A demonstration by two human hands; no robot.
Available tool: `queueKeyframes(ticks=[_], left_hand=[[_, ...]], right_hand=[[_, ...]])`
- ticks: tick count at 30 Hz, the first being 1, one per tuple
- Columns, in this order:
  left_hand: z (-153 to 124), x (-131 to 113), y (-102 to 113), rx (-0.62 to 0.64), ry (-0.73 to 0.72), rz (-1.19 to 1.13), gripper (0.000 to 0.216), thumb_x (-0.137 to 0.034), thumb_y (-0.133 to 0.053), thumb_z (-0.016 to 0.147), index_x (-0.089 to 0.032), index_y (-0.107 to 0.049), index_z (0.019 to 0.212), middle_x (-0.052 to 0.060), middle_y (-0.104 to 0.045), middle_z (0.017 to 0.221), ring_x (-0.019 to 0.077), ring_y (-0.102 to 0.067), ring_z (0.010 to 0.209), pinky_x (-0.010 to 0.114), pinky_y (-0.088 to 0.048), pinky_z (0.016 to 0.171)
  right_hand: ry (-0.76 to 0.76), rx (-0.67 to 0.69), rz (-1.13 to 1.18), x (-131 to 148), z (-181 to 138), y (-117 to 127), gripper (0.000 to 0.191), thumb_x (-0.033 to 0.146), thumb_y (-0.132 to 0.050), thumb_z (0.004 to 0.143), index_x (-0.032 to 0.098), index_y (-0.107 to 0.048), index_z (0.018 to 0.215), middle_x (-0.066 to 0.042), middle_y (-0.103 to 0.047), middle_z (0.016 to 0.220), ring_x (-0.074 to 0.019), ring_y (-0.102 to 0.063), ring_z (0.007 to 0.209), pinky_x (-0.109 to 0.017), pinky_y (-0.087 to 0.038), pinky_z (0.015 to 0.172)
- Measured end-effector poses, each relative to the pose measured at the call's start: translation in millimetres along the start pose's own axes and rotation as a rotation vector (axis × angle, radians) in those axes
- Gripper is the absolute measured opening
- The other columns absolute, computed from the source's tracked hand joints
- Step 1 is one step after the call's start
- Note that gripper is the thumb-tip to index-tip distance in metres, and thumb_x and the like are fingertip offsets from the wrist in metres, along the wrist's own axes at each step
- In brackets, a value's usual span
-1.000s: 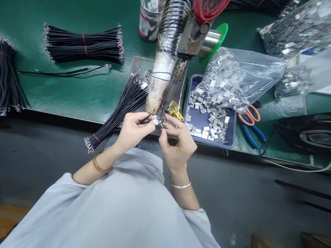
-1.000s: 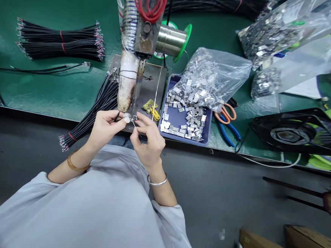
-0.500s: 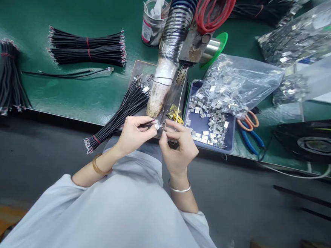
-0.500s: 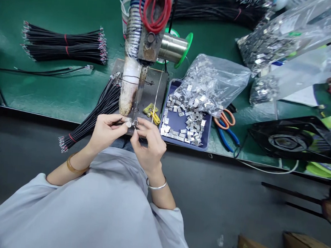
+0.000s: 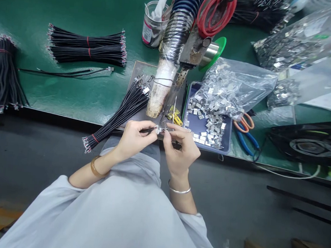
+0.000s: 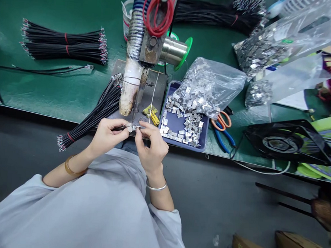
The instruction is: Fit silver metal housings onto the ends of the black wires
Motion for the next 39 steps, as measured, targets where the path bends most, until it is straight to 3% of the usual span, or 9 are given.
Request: queueKeyframes(ticks=[8,16,20,23,26,30,33,35,39], left_hand=[[4.3,-1.2,3.4,-0.074,-0.016,-0.066,0.018,-0.026,-0.066,0.073,-0.014,-0.079,0.073,0.003,-0.075,0.071,0.0142,-0.064,0.066,0.02,-0.053,0.059],[1.9,3.1,-2.0,0.015,0.009,-0.035,0.017,-0.026,-0.065,0.072,-0.014,-0.076,0.071,0.001,-0.071,0.066,0.0123,-0.06,0.061,0.018,-0.051,0.056],[-2.2,-3.1,-3.1,0.039,-0.088,0.075,0.016,-0.021,-0.061,0.075,-0.015,-0.077,0.074,0.001,-0.072,0.067,0.0109,-0.059,0.059,0.015,-0.045,0.051],[-6.2,-14.3,-2.0,0.056,-0.247,0.192,0.017,-0.017,-0.06,0.076,-0.015,-0.077,0.075,0.002,-0.073,0.066,0.0094,-0.057,0.054,0.016,-0.041,0.047],[-8.7,-20.4,1.2,0.069,-0.334,0.222,0.017,-0.015,-0.059,0.075,-0.014,-0.076,0.072,0.002,-0.072,0.063,0.0085,-0.053,0.05,0.018,-0.04,0.048],[-5.5,-9.3,3.5,0.122,-0.187,0.105,0.018,-0.017,-0.06,0.077,-0.014,-0.077,0.071,0.003,-0.074,0.066,0.0111,-0.06,0.056,0.018,-0.044,0.052],[-2.5,1.8,1.9,0.151,-0.066,0.01,0.016,-0.023,-0.066,0.076,-0.015,-0.079,0.073,0.005,-0.077,0.074,0.0156,-0.067,0.066,0.021,-0.049,0.058],[-0.6,5.9,1.0,0.145,-0.021,-0.057,0.017,-0.028,-0.069,0.076,-0.015,-0.079,0.069,0.005,-0.077,0.072,0.0169,-0.067,0.066,0.023,-0.051,0.06],[2.5,6.5,2.3,0.091,0.026,-0.107,0.025,-0.034,-0.069,0.075,-0.013,-0.074,0.063,0.0,-0.064,0.059,0.0126,-0.054,0.057,0.022,-0.043,0.055]], right_hand=[[0.055,0.012,-0.037,6.1,3.8,-6.1,0.014,0.011,-0.07,0.091,0.024,-0.066,0.089,-0.004,-0.081,0.099,-0.0194,-0.079,0.093,-0.033,-0.064,0.08],[0.111,0.002,-0.038,8.0,-2.7,0.1,0.016,0.011,-0.068,0.09,0.025,-0.061,0.087,-0.003,-0.081,0.096,-0.0177,-0.08,0.085,-0.028,-0.064,0.072],[-0.098,0.029,0.065,-7.9,-0.9,1.3,0.012,0.019,-0.063,0.095,0.024,-0.056,0.088,0.001,-0.076,0.081,-0.013,-0.074,0.061,-0.022,-0.057,0.054],[-0.33,0.162,0.238,-22.7,1.2,-8.7,0.014,0.023,-0.058,0.098,0.025,-0.049,0.087,0.011,-0.057,0.057,-0.0076,-0.055,0.039,-0.017,-0.042,0.039],[-0.397,0.259,0.385,-25.7,2.7,-16.5,0.015,0.024,-0.057,0.098,0.025,-0.047,0.087,0.012,-0.056,0.057,-0.007,-0.054,0.039,-0.016,-0.043,0.04],[-0.227,0.211,0.294,-18.2,6.6,-9.5,0.012,0.018,-0.061,0.096,0.024,-0.053,0.09,0.004,-0.07,0.078,-0.0104,-0.07,0.06,-0.02,-0.058,0.057],[0.064,0.149,0.068,-0.7,7.5,-0.6,0.013,0.013,-0.063,0.095,0.024,-0.059,0.091,0.0,-0.074,0.084,-0.013,-0.074,0.073,-0.022,-0.059,0.065],[0.173,0.135,-0.022,6.7,5.4,1.8,0.013,0.012,-0.063,0.095,0.024,-0.062,0.091,0.0,-0.074,0.08,-0.0124,-0.073,0.068,-0.021,-0.057,0.063],[0.011,-0.056,-0.009,-2.4,0.5,17.3,0.006,0.02,-0.062,0.099,0.024,-0.066,0.1,0.006,-0.067,0.065,-0.0082,-0.06,0.043,-0.019,-0.045,0.042]])
Point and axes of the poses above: each hand's wrist, its own z-axis towards the middle knuckle, its own y-axis out of the back of the hand, x = y × z, the point moved 7 cm from there along z, towards the middle knuckle
